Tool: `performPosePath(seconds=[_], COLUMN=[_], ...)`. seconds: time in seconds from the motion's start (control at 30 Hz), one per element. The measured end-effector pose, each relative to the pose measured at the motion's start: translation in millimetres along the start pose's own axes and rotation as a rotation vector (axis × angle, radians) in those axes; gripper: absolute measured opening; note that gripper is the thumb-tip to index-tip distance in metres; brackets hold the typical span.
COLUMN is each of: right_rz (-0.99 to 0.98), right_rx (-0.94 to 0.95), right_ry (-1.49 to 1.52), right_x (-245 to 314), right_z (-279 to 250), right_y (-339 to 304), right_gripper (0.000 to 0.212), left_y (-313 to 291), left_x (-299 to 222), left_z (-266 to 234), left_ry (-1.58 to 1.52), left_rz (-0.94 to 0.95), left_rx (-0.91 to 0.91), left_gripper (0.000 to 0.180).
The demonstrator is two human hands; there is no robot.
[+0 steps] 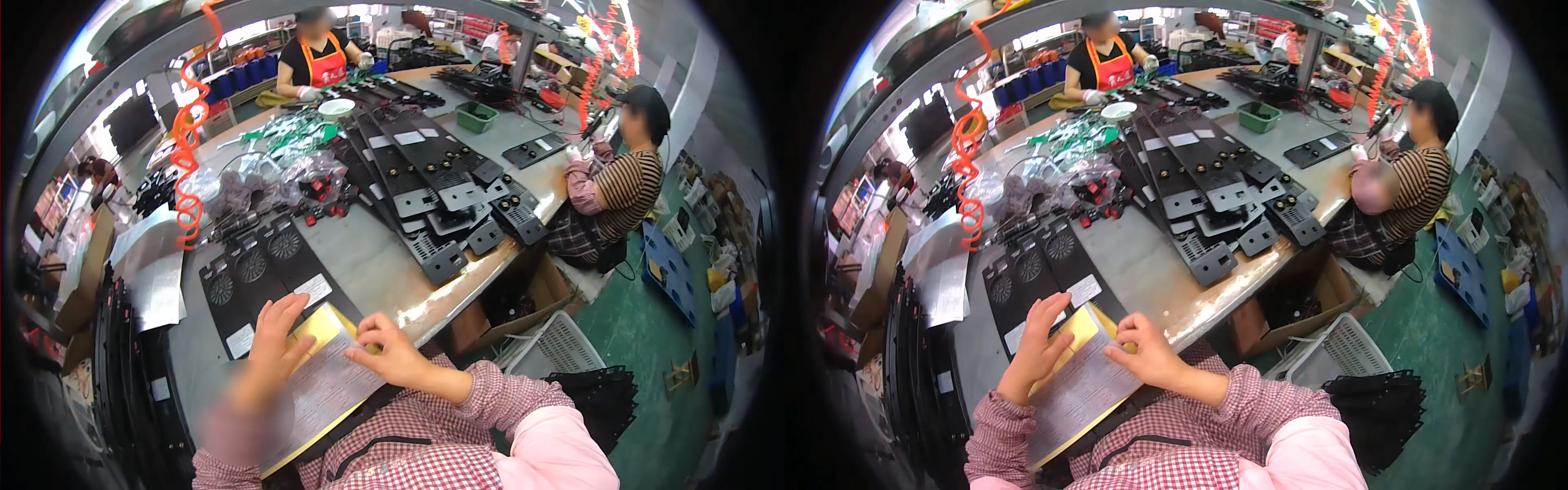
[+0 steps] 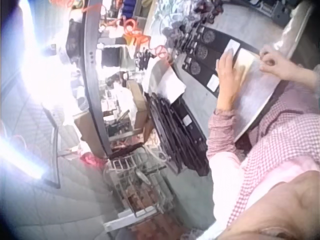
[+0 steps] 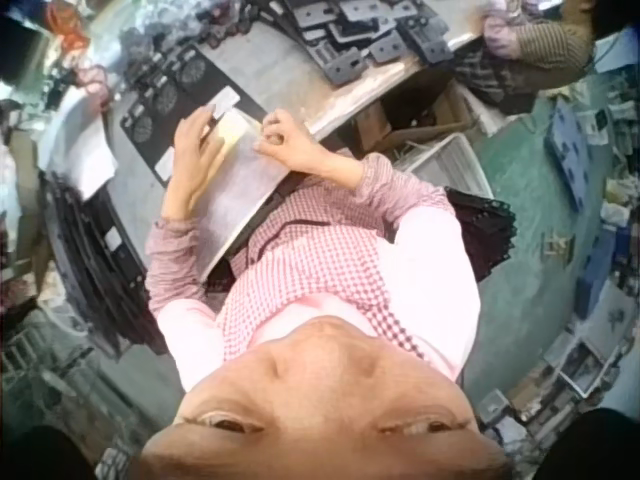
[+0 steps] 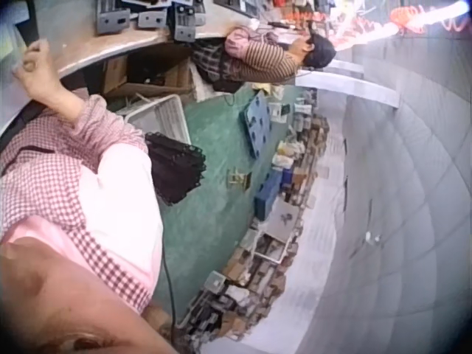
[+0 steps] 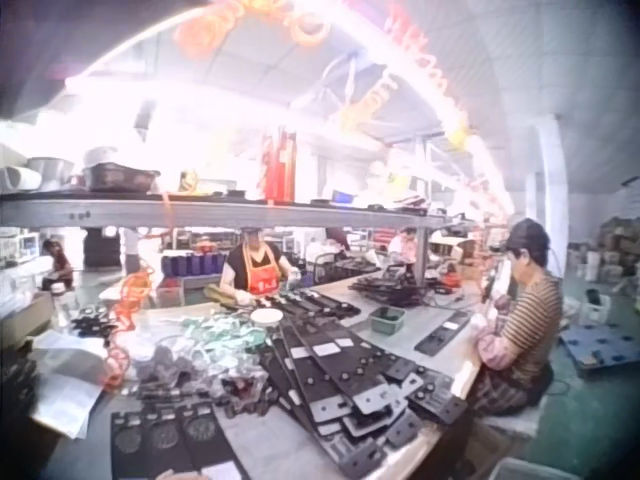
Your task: The person applies labels to the back of black electronic devices and attaches small red switches to the top. They handle the devices one at a time, peel labels from a sheet, and place them on the devices before moving them to a white basket.
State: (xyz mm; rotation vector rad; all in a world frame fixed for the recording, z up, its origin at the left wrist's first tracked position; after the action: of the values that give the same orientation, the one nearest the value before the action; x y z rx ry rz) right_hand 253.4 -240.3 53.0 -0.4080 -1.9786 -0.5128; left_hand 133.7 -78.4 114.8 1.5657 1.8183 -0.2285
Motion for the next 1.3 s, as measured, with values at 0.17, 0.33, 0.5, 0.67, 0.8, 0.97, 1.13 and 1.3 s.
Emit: performPosePath(seconds=[0.17, 0.33, 0.5, 0.67, 0.8, 0.97, 1.13, 1.3], right_rz=[-0.254, -0.408, -0.452, -0.457, -0.406, -0.357, -0.285, -0.196], right_rx=[-0.074, 0.01, 0.068, 0.068, -0.019, -0.064, -0.111, -0.144], right_ry=[-0.083, -0.086, -0.017, 0.033, 0.166, 0.221, 0.222, 0.258], right_x=[47, 87, 99, 107, 93, 81, 69, 59], right_z=[-23, -19, -18, -21, -39, -50, -47, -47], right_y=[2, -1, -5, -10, -14, -13, -9, -5], right_gripper=[0.014, 0.015, 0.017, 0.014, 0.01, 0.011, 0.016, 0.018], left_y=[-31, -50, -60, -73, -114, -219, -278, -276], left_x=[-32, -55, -71, -77, -50, 20, 43, 50], left_z=[-5, -21, -24, -31, -54, -80, -56, -54], left_ry=[0.067, -0.007, 0.085, 0.107, 0.235, 0.12, -0.779, -1.0], left_rz=[-0.061, -0.081, -0.103, -0.153, -0.35, -0.699, -1.009, -0.822], left_rx=[0.142, 0.067, 0.033, -0.022, -0.216, -0.727, -0.856, -1.051], left_gripper=[0.105, 0.108, 0.109, 0.109, 0.1, 0.066, 0.057, 0.055])
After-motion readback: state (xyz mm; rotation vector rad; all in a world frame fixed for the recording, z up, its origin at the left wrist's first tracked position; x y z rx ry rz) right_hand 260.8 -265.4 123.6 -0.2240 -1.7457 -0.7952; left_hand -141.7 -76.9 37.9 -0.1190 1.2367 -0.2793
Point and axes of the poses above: each hand's wrist, its own y-axis towards the middle knuckle, its own z-axis out of the palm, x = y × z, the point moved 6 cm from there along y, towards the middle knuckle, and after that the axes turned 8 degrees about -y, right-handed, at the moved point
